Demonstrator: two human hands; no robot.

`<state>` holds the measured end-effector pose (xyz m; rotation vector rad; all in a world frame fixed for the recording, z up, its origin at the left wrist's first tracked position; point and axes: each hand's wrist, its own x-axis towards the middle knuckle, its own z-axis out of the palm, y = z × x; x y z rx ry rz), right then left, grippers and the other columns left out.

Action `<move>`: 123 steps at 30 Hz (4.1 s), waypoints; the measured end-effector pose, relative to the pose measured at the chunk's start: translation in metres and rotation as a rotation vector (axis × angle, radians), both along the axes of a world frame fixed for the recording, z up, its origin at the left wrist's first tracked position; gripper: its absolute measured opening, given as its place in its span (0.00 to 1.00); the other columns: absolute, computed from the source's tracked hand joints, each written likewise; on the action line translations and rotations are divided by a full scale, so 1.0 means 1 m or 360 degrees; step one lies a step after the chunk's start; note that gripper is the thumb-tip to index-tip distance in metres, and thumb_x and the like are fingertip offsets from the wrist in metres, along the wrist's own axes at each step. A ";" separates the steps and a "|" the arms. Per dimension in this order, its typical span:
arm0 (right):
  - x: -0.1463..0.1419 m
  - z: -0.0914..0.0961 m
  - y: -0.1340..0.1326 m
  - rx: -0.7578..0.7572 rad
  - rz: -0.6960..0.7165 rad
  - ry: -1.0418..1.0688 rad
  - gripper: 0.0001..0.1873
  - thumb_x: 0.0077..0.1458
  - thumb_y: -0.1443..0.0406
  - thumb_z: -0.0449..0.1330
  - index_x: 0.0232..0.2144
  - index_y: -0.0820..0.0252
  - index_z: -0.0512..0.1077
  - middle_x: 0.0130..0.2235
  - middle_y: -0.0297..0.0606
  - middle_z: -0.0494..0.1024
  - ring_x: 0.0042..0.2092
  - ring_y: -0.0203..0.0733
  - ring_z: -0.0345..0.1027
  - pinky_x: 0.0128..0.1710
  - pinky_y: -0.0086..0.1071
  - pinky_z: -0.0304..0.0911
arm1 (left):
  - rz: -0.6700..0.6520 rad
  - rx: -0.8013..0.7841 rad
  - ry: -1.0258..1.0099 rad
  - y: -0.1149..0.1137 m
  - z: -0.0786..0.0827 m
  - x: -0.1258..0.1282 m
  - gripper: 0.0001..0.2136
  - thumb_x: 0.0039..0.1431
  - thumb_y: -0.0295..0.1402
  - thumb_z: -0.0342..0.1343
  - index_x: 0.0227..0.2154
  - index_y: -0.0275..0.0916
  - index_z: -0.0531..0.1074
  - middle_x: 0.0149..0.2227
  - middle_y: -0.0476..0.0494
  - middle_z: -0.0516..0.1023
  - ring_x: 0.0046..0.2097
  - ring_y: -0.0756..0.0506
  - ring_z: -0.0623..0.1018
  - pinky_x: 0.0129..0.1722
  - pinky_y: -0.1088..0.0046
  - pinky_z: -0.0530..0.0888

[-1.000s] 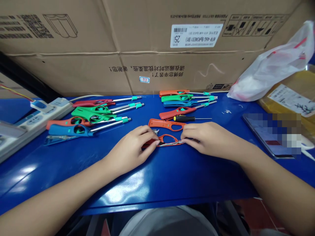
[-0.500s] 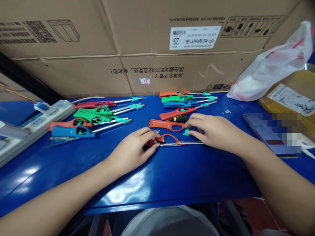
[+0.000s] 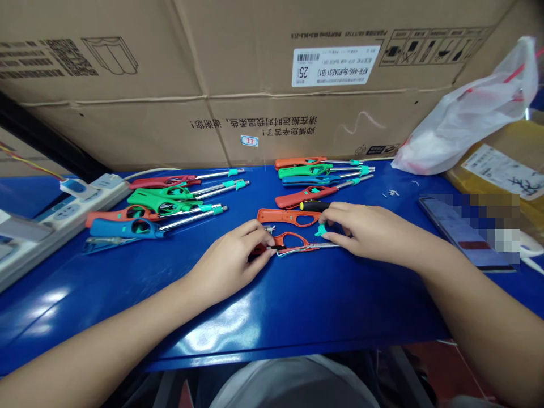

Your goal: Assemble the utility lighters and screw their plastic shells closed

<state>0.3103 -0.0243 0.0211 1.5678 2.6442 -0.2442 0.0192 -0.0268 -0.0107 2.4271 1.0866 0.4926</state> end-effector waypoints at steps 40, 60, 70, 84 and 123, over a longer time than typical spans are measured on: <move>-0.042 -0.017 -0.004 -0.0727 -0.0518 0.1738 0.13 0.61 0.55 0.62 0.38 0.59 0.74 0.30 0.34 0.79 0.31 0.37 0.73 0.33 0.31 0.67 | 0.0074 -0.0040 -0.0599 -0.002 -0.008 0.007 0.07 0.64 0.29 0.61 0.41 0.39 0.83 0.39 0.43 0.84 0.33 0.51 0.81 0.32 0.77 0.75; -0.046 -0.020 -0.005 -0.0895 -0.0492 0.1599 0.10 0.52 0.61 0.67 0.35 0.58 0.73 0.34 0.36 0.81 0.35 0.39 0.74 0.35 0.33 0.67 | 0.0077 -0.0009 -0.0733 -0.003 -0.010 0.010 0.06 0.63 0.28 0.63 0.40 0.40 0.84 0.39 0.44 0.85 0.39 0.48 0.84 0.37 0.76 0.79; -0.045 -0.022 -0.003 -0.0887 -0.0470 0.1606 0.11 0.51 0.61 0.68 0.34 0.58 0.73 0.34 0.37 0.83 0.36 0.40 0.77 0.35 0.33 0.69 | 0.0093 -0.0026 -0.0778 -0.003 -0.010 0.011 0.06 0.62 0.28 0.64 0.40 0.41 0.85 0.38 0.44 0.86 0.39 0.47 0.84 0.38 0.74 0.81; -0.049 -0.024 -0.005 -0.1063 -0.0540 0.1821 0.12 0.49 0.61 0.71 0.33 0.59 0.74 0.31 0.33 0.81 0.35 0.36 0.77 0.37 0.30 0.70 | 0.0132 -0.0219 -0.0943 -0.001 -0.012 0.013 0.08 0.58 0.26 0.68 0.38 0.45 0.86 0.38 0.47 0.87 0.39 0.48 0.85 0.43 0.75 0.81; -0.049 -0.031 -0.008 -0.0940 -0.0544 0.1920 0.14 0.50 0.60 0.70 0.36 0.57 0.71 0.29 0.29 0.76 0.29 0.32 0.68 0.28 0.27 0.63 | 0.0341 -0.0549 -0.1054 0.000 -0.011 0.016 0.06 0.54 0.30 0.70 0.35 0.46 0.86 0.38 0.47 0.87 0.38 0.49 0.85 0.37 0.80 0.80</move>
